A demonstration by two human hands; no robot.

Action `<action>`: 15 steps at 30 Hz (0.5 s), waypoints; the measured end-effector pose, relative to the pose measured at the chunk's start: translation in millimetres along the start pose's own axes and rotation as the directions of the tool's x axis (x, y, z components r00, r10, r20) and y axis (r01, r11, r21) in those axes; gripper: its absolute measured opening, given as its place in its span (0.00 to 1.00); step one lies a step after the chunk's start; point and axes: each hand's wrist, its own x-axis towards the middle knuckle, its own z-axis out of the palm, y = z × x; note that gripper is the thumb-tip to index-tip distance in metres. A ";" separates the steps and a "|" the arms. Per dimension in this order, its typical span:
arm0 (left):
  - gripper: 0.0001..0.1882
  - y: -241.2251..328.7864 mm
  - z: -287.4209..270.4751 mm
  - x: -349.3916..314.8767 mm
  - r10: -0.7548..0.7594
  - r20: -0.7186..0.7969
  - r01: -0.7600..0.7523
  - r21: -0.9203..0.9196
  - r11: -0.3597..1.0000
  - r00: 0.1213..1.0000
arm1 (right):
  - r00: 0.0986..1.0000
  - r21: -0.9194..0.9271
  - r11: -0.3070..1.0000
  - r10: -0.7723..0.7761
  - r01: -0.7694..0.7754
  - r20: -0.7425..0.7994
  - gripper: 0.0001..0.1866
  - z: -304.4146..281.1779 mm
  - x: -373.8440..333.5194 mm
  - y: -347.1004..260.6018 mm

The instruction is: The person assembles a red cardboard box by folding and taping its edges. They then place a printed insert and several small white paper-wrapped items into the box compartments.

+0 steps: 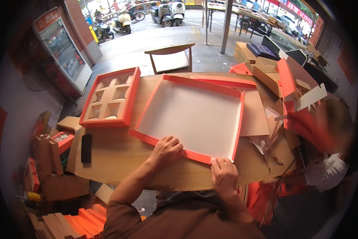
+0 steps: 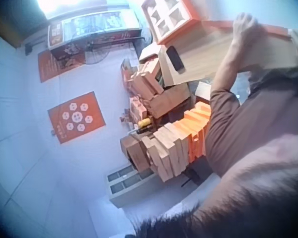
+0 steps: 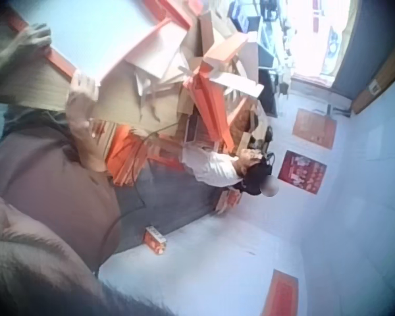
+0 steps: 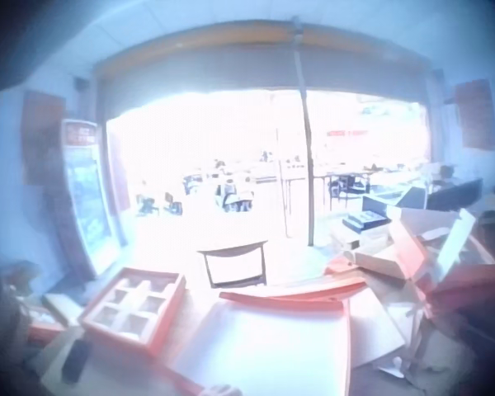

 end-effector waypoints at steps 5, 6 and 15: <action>0.09 -10.0 -15.1 -4.9 0.059 -0.109 -0.057 0.024 0.998 0.992 | 0.998 -0.045 0.999 -0.029 0.031 0.063 0.14 5.7 0.5 4.9; 0.09 -18.7 -19.2 -5.7 0.047 -0.197 -0.033 0.074 0.997 0.979 | 0.998 -0.050 0.998 -0.034 0.037 0.058 0.14 5.9 -0.3 6.5; 0.24 -97.6 -74.7 -47.6 -0.754 -0.468 0.666 -0.379 0.642 0.461 | 0.996 -0.029 0.996 -0.083 0.084 0.024 0.15 6.8 0.1 8.7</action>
